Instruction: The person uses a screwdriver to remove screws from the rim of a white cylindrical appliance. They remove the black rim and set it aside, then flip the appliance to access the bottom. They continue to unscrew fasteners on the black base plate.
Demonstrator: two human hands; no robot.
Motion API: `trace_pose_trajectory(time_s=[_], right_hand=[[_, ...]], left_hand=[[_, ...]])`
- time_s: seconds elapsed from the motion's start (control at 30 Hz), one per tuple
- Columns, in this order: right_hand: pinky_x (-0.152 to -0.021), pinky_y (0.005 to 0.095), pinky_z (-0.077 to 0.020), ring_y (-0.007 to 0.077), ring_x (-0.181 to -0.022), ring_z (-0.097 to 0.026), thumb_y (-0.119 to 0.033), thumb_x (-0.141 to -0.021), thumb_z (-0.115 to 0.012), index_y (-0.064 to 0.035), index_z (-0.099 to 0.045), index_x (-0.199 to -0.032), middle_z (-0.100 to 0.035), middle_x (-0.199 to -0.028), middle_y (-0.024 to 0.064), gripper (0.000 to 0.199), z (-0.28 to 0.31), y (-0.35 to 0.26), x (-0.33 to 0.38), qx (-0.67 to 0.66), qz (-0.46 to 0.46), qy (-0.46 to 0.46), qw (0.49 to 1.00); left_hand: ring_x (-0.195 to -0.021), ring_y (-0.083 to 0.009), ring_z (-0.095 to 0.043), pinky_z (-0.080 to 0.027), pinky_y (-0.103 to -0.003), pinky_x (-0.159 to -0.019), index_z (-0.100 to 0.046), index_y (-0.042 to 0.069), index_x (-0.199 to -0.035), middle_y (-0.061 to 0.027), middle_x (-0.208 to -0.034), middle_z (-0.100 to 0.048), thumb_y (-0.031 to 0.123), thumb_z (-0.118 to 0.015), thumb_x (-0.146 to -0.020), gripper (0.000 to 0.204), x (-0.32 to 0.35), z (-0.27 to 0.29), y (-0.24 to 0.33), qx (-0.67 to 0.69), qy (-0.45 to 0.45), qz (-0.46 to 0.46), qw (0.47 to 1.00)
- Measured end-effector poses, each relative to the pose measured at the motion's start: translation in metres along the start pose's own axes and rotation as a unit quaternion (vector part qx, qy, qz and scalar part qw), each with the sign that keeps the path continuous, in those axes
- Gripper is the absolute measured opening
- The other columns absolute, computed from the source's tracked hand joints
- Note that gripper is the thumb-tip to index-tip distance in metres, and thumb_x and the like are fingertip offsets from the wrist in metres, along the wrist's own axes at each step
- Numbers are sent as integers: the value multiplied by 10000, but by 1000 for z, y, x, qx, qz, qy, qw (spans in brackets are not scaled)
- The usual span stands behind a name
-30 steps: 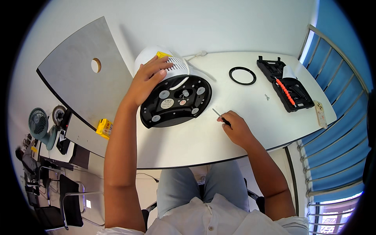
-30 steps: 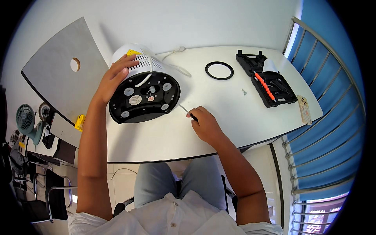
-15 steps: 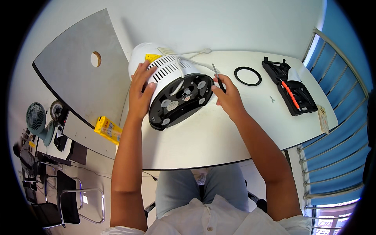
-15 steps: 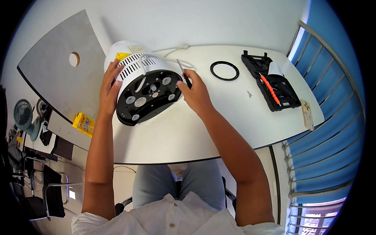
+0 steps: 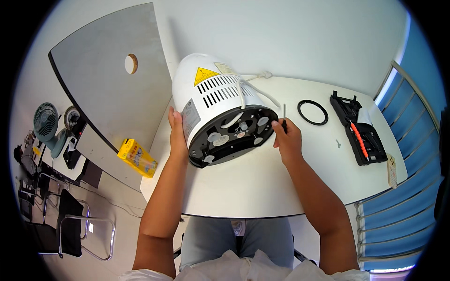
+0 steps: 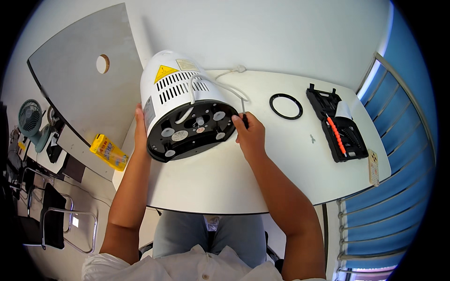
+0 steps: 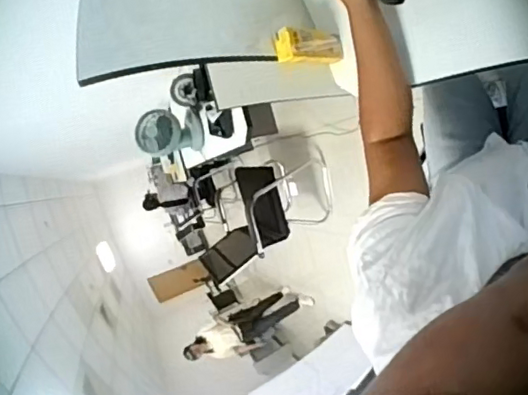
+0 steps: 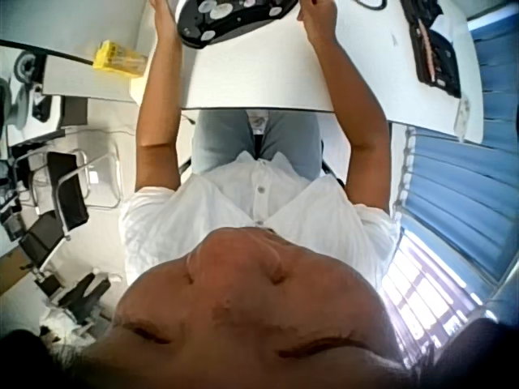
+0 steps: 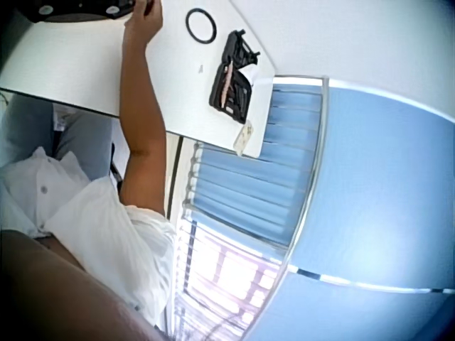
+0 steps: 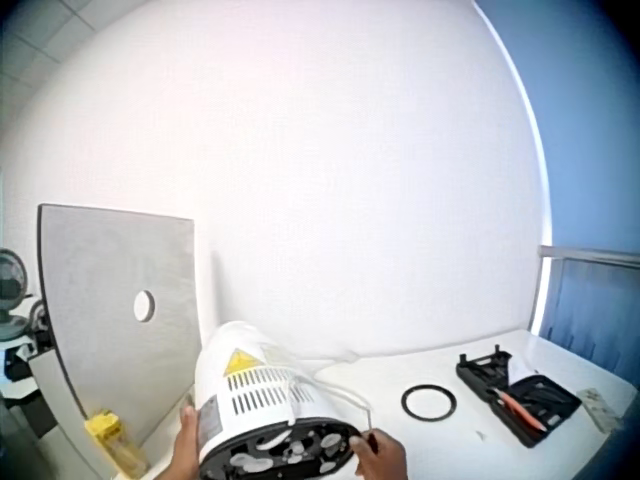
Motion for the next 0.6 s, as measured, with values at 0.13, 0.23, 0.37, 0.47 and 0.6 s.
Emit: trace_pose_trajectory(time_s=[0.13,0.23,0.37,0.47,0.6], right_hand=[[-433,221,-364,54,-458,-456,-182,-895,-614,-29,-536,-851,-503,-619,-8,177,-2,-23,15,17,66,0,998],[-434,227,-373,59,-461,-468,-143,-899,-593,-38,-512,-959,-515,-628,0,145,-14,-35,29,-11,85,-11,996],[-419,234,-410,74,-468,-468,-79,-901,-560,-22,-400,-1114,-523,-693,45,273,-32,-19,37,-96,68,-73,990],[-410,225,-431,70,-510,-455,-42,-888,-559,-43,-374,-1156,-520,-789,45,326,-41,-7,38,-152,45,-91,983],[-431,209,-428,69,-538,-472,-76,-904,-524,-58,-404,-1129,-526,-866,42,256,-44,-11,43,-121,47,-136,982]], left_hand=[[-1379,-257,-299,-264,-389,-1131,-131,77,-1500,-128,-1536,-212,630,-319,-938,811,8,-12,35,158,-52,1,986],[-1359,-267,-344,-264,-397,-1131,-205,48,-1479,-139,-1498,-304,670,-298,-916,843,17,-11,76,125,-195,-183,955],[-1382,-249,-296,-229,-397,-1131,-257,5,-1453,-154,-1494,-303,729,-416,-842,960,30,-18,100,81,-183,-262,944],[-1373,-260,-296,-221,-404,-1131,-119,81,-1502,-148,-1489,-279,598,-586,-829,968,27,-15,88,125,-184,-277,935],[-1393,-265,-226,-165,-395,-1141,121,128,-1501,-164,-1517,-140,489,-648,-818,1090,29,-14,80,167,-136,-251,944]])
Point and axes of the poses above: each hand's wrist, its own x-axis away from the middle knuckle, its own z-axis out of the back of the hand, y = z × x, the point moved 8 cm from there along -x, towards the middle knuckle
